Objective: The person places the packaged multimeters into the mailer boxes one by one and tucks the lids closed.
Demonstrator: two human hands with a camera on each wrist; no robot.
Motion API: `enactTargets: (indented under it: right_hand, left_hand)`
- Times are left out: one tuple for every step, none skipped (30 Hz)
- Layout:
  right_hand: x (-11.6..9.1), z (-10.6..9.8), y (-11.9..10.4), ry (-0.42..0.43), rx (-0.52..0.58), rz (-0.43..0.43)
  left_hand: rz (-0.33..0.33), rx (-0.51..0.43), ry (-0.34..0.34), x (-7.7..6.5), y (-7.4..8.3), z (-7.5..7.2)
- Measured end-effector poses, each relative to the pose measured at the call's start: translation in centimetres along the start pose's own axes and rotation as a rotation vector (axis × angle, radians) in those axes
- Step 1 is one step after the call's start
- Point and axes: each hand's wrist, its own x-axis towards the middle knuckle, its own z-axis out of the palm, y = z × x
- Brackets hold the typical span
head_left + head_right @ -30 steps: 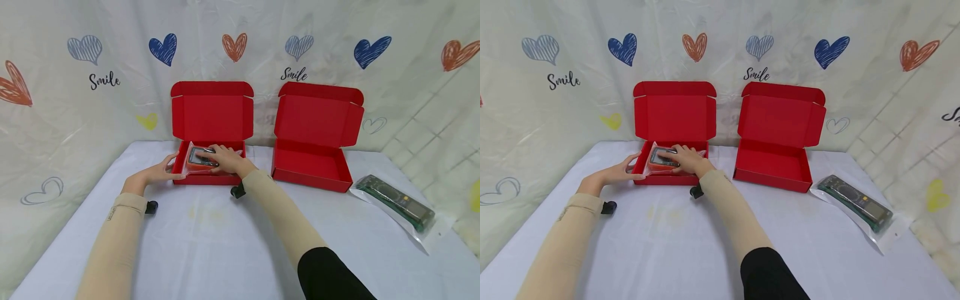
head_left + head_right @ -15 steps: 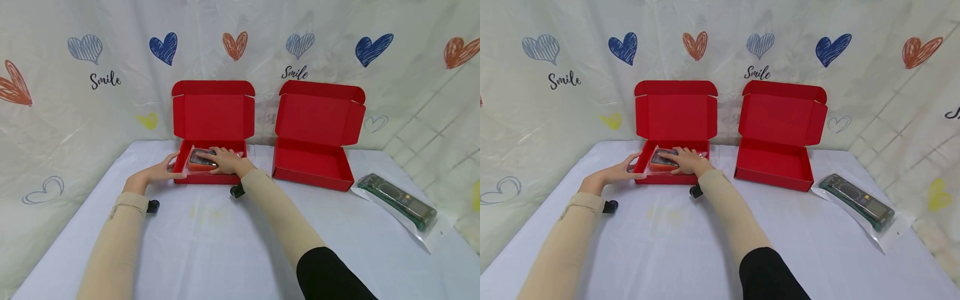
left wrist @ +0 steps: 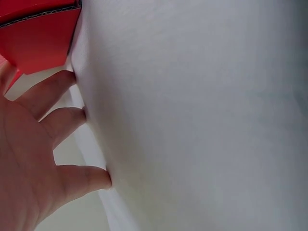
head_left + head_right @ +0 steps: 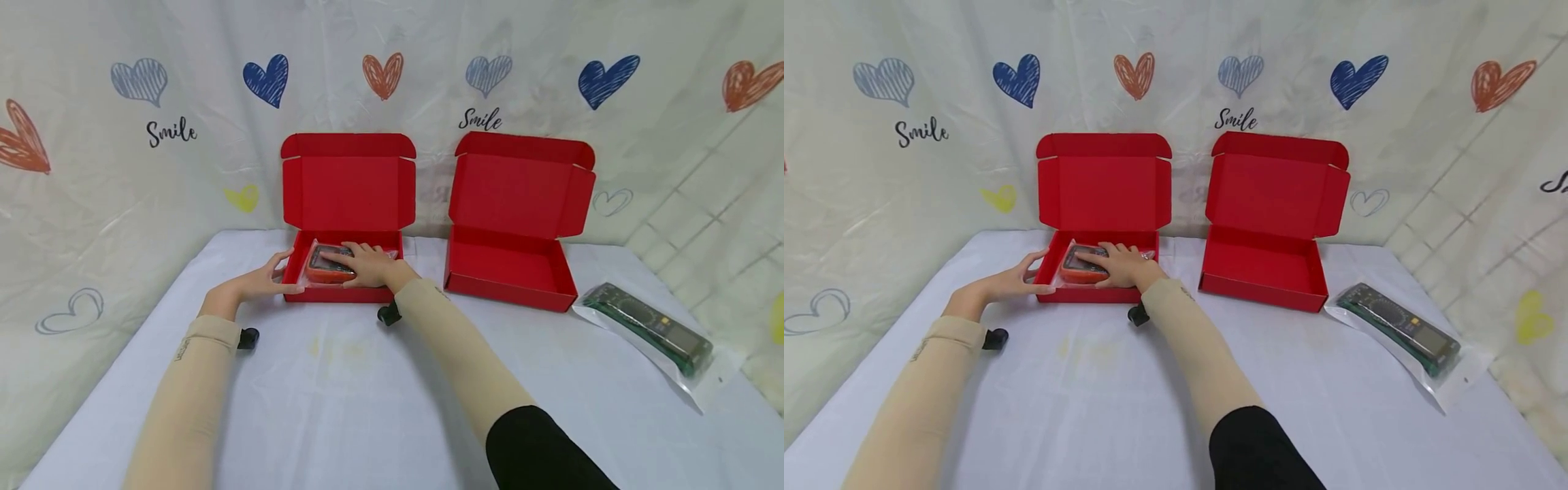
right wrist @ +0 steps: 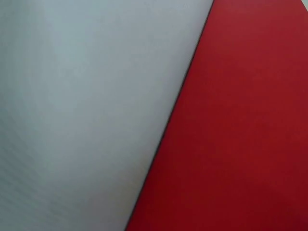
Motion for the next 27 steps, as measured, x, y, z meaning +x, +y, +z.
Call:
enactTargets:
  right_hand:
    - [0.0, 0.0, 0.0, -0.002, -0.003, -0.001]
    - [-0.1, 0.0, 0.0, -0.004, -0.005, -0.001]
    - [-0.1, 0.0, -0.1, -0.006, -0.006, -0.002]
    - [-0.2, 0.0, -0.1, -0.006, -0.006, -0.002]
    - [-0.2, 0.0, -0.1, -0.004, -0.006, -0.003]
    - [-0.2, 0.0, -0.1, -0.001, -0.006, -0.004]
    - [-0.3, 0.0, -0.1, 0.002, -0.002, -0.004]
    - [-0.4, -0.1, -0.1, 0.004, -0.001, -0.005]
    - [-0.4, -0.1, -0.2, 0.005, 0.001, -0.007]
    - [-0.4, -0.1, -0.2, 0.004, 0.002, -0.009]
    - [-0.5, -0.1, -0.2, 0.002, 0.005, -0.011]
    - [-0.5, -0.1, -0.2, -0.001, 0.005, -0.014]
    - [-0.5, -0.2, -0.2, -0.004, 0.007, -0.015]
    - [-0.5, -0.2, -0.2, -0.007, 0.01, -0.014]
    - [-0.6, -0.2, -0.2, -0.011, 0.011, -0.013]
    - [-0.6, -0.2, -0.2, -0.014, 0.014, -0.012]
    - [-0.6, -0.3, -0.3, -0.018, 0.018, -0.011]
    - [-0.6, -0.3, -0.3, -0.02, 0.018, -0.011]
    - [-0.6, -0.4, -0.3, -0.024, 0.022, -0.01]
    - [-0.6, -0.5, -0.3, -0.028, 0.024, -0.011]
    - [-0.6, -0.5, -0.3, -0.031, 0.027, -0.012]
    - [-0.7, -0.6, -0.3, -0.035, 0.032, -0.014]
    - [-0.7, -0.7, -0.3, -0.039, 0.036, -0.015]
    - [-0.7, -0.8, -0.2, -0.04, 0.041, -0.017]
    - [-0.8, -0.9, -0.1, -0.042, 0.046, -0.017]
    - [-0.9, -1.0, 0.0, -0.041, 0.05, -0.018]
    - [-0.9, -1.1, 0.0, -0.039, 0.049, -0.02]
  left_hand:
    - [0.001, -0.001, -0.003, 0.0, 0.0, 0.0]
    - [0.001, -0.001, -0.006, 0.0, 0.0, 0.0]
    - [-0.001, 0.001, -0.007, -0.1, -0.1, 0.0]
    - [-0.004, 0.003, -0.008, -0.1, -0.1, 0.0]
    - [-0.004, 0.004, -0.01, -0.2, -0.1, 0.0]
    - [-0.006, 0.002, -0.01, -0.2, 0.0, -0.1]
    - [-0.007, 0.006, -0.011, -0.2, 0.0, -0.1]
    - [-0.009, 0.01, -0.01, -0.2, 0.0, -0.1]
    - [-0.012, 0.014, -0.007, -0.2, 0.0, -0.1]
    - [-0.014, 0.017, -0.007, -0.2, 0.0, 0.0]
    - [-0.015, 0.021, -0.008, -0.2, 0.0, 0.0]
    - [-0.018, 0.024, -0.007, -0.2, 0.0, 0.0]
    - [-0.018, 0.03, -0.008, -0.2, 0.0, 0.1]
    - [-0.021, 0.032, -0.008, -0.3, 0.0, 0.1]
    - [-0.023, 0.033, -0.008, -0.3, 0.0, 0.1]
    - [-0.024, 0.035, -0.01, -0.3, 0.1, 0.1]
    - [-0.023, 0.038, -0.012, -0.4, 0.1, 0.1]
    - [-0.025, 0.045, -0.013, -0.4, 0.1, 0.1]
    - [-0.025, 0.053, -0.016, -0.5, 0.2, 0.0]
    - [-0.028, 0.059, -0.017, -0.5, 0.3, 0.0]
    - [-0.028, 0.069, -0.02, -0.6, 0.4, -0.1]
    - [-0.028, 0.077, -0.022, -0.6, 0.6, -0.2]
    - [-0.03, 0.086, -0.025, -0.7, 0.6, -0.3]
    - [-0.03, 0.095, -0.029, -0.7, 0.8, -0.3]
    - [-0.032, 0.1, -0.033, -0.7, 0.9, -0.4]
    - [-0.033, 0.106, -0.033, -0.8, 1.0, -0.5]
    - [-0.031, 0.115, -0.032, -0.8, 1.0, -0.7]
